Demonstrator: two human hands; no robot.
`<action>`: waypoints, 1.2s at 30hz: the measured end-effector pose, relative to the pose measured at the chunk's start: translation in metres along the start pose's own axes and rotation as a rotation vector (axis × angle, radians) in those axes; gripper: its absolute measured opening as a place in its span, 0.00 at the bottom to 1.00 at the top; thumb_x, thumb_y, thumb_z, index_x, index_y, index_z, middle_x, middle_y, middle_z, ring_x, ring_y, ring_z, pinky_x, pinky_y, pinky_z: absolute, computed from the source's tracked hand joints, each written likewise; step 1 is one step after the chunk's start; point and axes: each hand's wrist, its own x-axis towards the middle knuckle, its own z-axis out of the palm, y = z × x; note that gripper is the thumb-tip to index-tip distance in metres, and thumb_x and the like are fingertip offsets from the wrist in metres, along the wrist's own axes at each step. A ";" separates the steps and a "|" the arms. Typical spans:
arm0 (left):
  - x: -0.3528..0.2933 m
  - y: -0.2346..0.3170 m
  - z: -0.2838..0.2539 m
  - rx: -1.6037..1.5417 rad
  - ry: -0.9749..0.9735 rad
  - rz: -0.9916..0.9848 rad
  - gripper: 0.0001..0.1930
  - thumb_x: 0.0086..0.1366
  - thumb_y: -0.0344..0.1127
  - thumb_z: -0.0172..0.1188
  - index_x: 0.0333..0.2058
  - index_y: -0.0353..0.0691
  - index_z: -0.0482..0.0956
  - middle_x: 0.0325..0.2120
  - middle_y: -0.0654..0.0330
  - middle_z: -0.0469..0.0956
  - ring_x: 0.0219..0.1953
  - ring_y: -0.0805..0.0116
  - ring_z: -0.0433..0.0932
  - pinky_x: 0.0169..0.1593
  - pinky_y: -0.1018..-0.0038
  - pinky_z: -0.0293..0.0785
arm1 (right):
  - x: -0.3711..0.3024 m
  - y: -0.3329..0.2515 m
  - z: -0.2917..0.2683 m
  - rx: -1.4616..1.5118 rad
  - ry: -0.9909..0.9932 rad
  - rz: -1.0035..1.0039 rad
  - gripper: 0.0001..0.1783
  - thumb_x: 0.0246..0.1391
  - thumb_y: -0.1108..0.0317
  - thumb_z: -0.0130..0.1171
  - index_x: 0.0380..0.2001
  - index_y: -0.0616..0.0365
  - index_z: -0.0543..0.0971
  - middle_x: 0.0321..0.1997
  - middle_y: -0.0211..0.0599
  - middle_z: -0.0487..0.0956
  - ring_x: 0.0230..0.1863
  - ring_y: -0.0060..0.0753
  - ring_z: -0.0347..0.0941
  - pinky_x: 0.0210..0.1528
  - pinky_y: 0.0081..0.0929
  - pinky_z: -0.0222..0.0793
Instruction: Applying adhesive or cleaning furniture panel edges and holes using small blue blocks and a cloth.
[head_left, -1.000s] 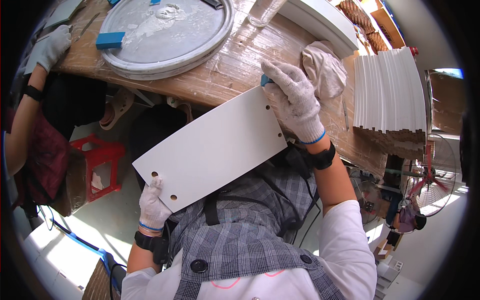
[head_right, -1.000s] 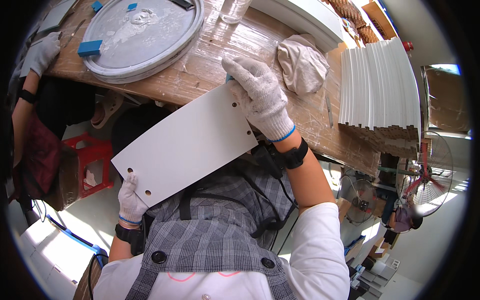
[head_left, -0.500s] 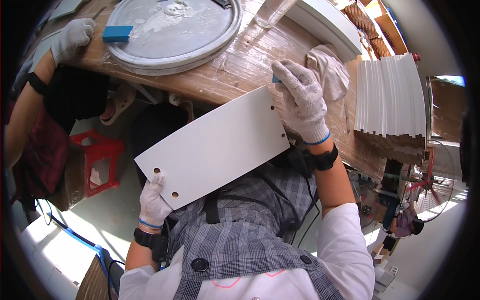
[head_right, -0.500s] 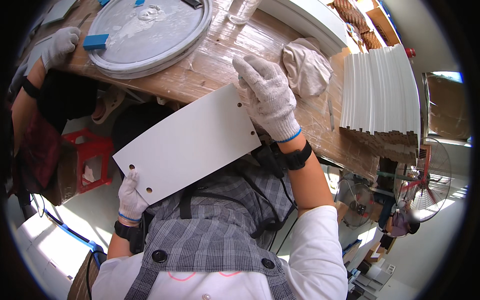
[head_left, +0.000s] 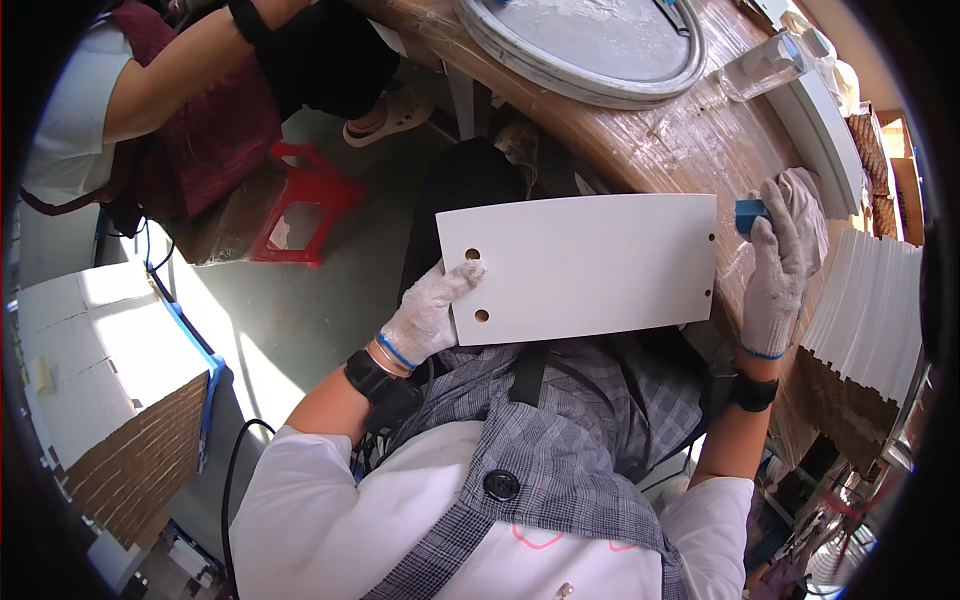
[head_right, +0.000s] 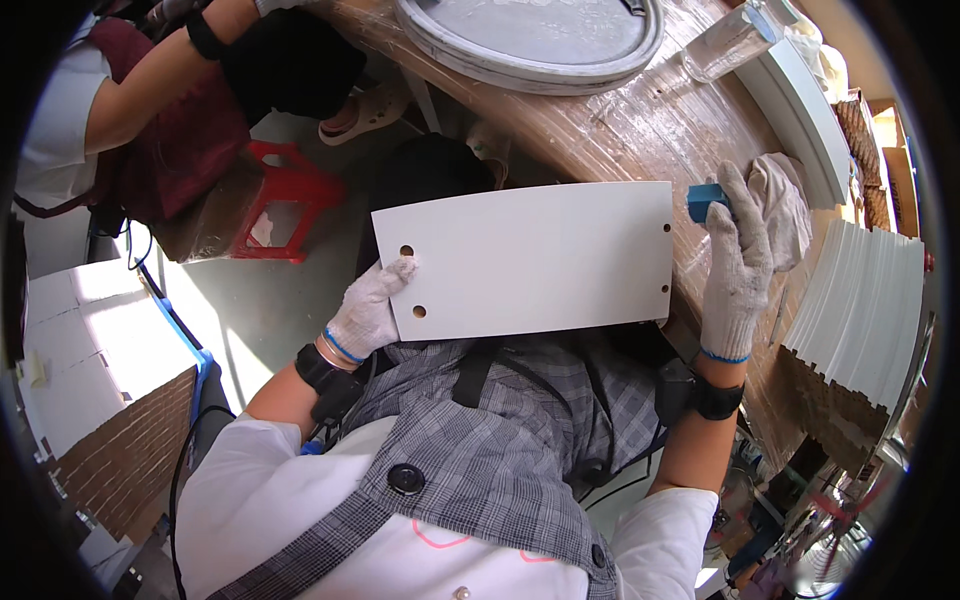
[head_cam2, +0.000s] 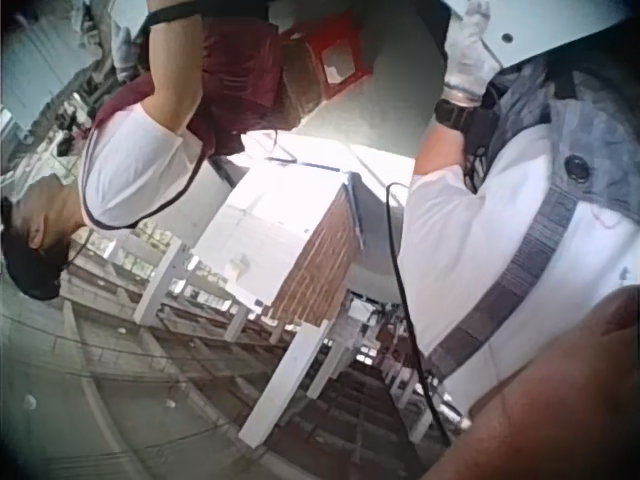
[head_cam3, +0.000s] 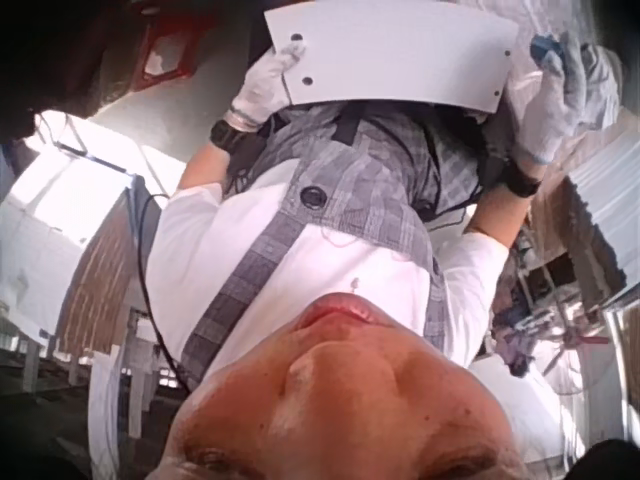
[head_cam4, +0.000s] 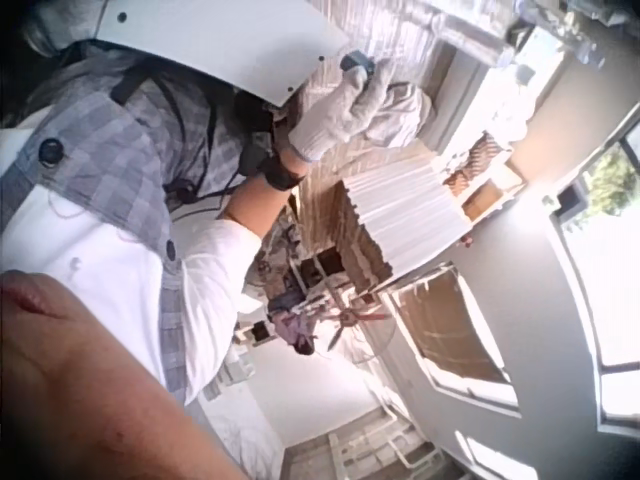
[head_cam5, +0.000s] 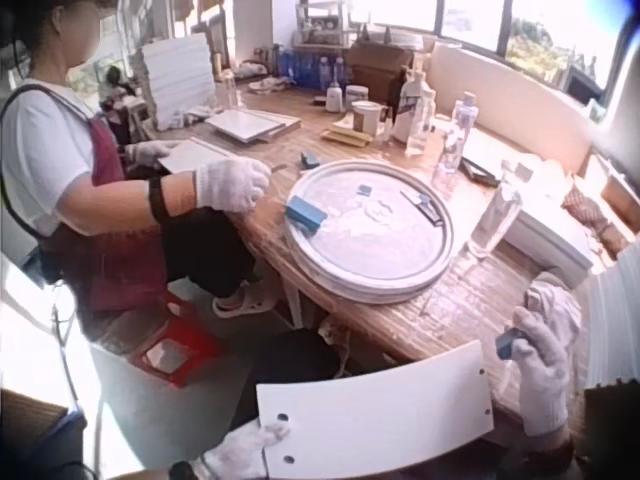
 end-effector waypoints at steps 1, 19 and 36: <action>-0.002 0.002 -0.002 0.001 0.011 0.014 0.22 0.68 0.34 0.53 0.58 0.36 0.63 0.51 0.57 0.71 0.53 0.64 0.74 0.56 0.61 0.74 | -0.003 -0.005 0.001 0.015 -0.009 -0.005 0.16 0.59 0.72 0.54 0.50 0.62 0.78 0.57 0.41 0.73 0.58 0.39 0.69 0.61 0.34 0.63; -0.034 0.027 0.086 1.337 -0.616 1.034 0.20 0.56 0.27 0.65 0.49 0.37 0.77 0.51 0.47 0.75 0.55 0.57 0.74 0.58 0.62 0.70 | -0.126 0.005 -0.105 1.433 0.189 0.341 0.26 0.65 0.63 0.47 0.62 0.63 0.63 0.50 0.45 0.73 0.48 0.35 0.72 0.50 0.32 0.73; -0.023 -0.019 0.033 1.664 0.175 1.043 0.51 0.57 0.41 0.66 0.67 0.35 0.38 0.63 0.36 0.55 0.62 0.44 0.62 0.62 0.60 0.64 | -0.152 0.025 -0.083 1.630 0.161 0.474 0.24 0.65 0.61 0.47 0.59 0.63 0.66 0.52 0.48 0.74 0.47 0.40 0.76 0.49 0.36 0.76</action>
